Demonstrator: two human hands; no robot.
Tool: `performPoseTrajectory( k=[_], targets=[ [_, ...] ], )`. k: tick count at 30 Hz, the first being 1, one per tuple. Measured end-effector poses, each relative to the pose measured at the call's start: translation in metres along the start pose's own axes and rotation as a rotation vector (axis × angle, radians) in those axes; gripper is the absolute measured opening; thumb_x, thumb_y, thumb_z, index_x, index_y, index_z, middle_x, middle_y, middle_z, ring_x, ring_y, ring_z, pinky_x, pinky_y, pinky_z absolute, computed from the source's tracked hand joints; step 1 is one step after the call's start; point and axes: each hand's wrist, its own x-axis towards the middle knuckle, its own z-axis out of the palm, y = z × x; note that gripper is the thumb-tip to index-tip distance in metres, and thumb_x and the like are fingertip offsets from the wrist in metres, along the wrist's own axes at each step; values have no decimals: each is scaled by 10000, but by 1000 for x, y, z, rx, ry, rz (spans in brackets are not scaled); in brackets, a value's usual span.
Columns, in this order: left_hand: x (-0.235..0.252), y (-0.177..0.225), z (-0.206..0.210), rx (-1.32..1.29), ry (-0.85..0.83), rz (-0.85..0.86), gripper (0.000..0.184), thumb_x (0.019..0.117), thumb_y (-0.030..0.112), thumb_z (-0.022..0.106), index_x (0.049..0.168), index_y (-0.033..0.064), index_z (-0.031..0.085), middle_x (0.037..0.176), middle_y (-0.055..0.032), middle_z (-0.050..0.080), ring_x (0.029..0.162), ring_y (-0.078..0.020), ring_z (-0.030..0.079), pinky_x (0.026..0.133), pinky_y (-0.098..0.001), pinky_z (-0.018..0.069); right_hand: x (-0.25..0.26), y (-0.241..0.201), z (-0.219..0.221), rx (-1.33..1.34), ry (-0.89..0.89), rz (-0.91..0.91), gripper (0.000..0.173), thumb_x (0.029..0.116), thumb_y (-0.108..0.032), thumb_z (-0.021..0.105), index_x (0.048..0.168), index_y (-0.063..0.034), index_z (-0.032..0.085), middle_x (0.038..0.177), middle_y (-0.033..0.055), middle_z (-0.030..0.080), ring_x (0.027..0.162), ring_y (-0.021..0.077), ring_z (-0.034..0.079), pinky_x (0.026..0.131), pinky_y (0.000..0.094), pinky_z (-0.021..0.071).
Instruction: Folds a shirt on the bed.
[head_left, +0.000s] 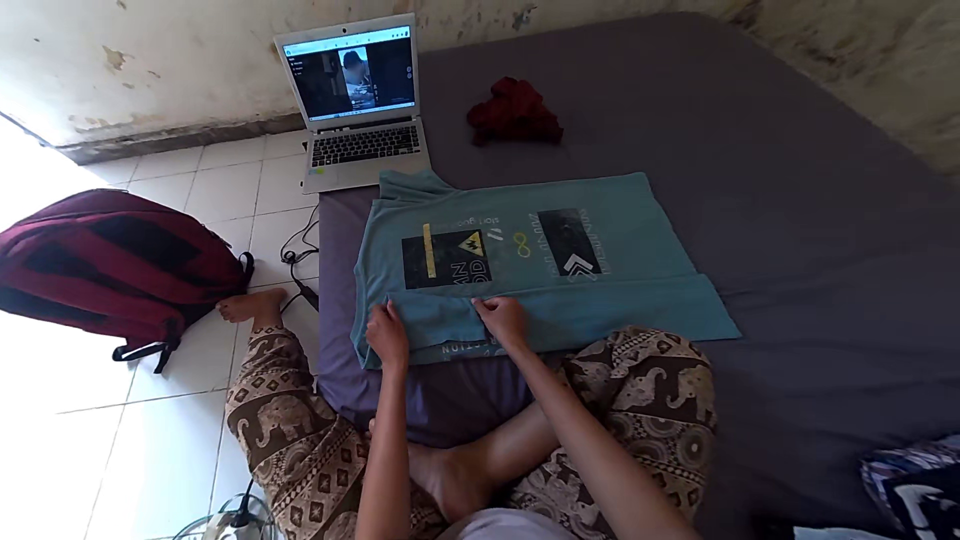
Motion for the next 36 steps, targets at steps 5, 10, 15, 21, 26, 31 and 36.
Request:
performPoseTrajectory(
  k=[5, 10, 15, 21, 26, 31, 36],
  targets=[
    [-3, -3, 7, 36, 56, 24, 388, 1098, 199, 455, 1192, -132, 633, 1060, -313, 702, 1012, -468, 699, 887, -583, 527, 12, 6, -1, 67, -72, -17, 322, 1054, -207, 585, 1170, 71, 699, 1174, 254, 690, 1105, 356, 655, 988, 506, 478],
    [-2, 5, 0, 72, -26, -63, 409, 1118, 207, 396, 1273, -125, 578, 1157, -312, 678, 1106, -453, 673, 941, -554, 513, 19, 16, -2, 353, -156, 44, 341, 1100, -144, 475, 1271, 125, 596, 1237, 307, 616, 1073, 334, 642, 965, 434, 506],
    [2, -2, -6, -30, -42, -3, 444, 1113, 246, 414, 1232, -130, 619, 1085, -319, 691, 1070, -468, 675, 947, -589, 500, 8, 11, 4, 315, -175, 2, 392, 1087, -166, 517, 1349, 124, 508, 1287, 313, 579, 1117, 348, 601, 967, 449, 475],
    [6, -5, -12, -73, -86, -27, 390, 1086, 250, 504, 1211, -89, 650, 1029, -275, 705, 1003, -423, 687, 913, -565, 508, 2, 18, 4, 491, -140, 20, 567, 973, 43, 635, 1457, 62, 341, 1281, 303, 600, 1066, 297, 648, 902, 406, 516],
    [11, 11, -33, -67, -326, -175, 516, 1080, 408, 490, 1219, -53, 676, 1207, -277, 671, 1179, -421, 626, 1012, -603, 446, 7, 32, 2, 443, -256, -247, 171, 949, 100, 603, 1114, 115, 644, 1002, 153, 657, 824, 113, 565, 776, 267, 488],
    [11, 1, -22, -173, -217, 90, 370, 1081, 189, 506, 1236, -116, 647, 1114, -312, 681, 1074, -421, 662, 994, -541, 478, 12, 35, -1, 569, -406, -192, 359, 991, 122, 490, 1316, 51, 624, 1360, 186, 623, 1082, 143, 625, 891, 286, 505],
    [12, -7, -10, -111, -175, 100, 352, 1088, 133, 464, 1331, -64, 625, 1197, -299, 683, 1151, -448, 649, 1043, -560, 458, 14, 43, 10, 609, -387, -235, 478, 959, 165, 497, 1416, 36, 550, 1423, 207, 575, 1124, 149, 625, 910, 273, 511]
  ],
)
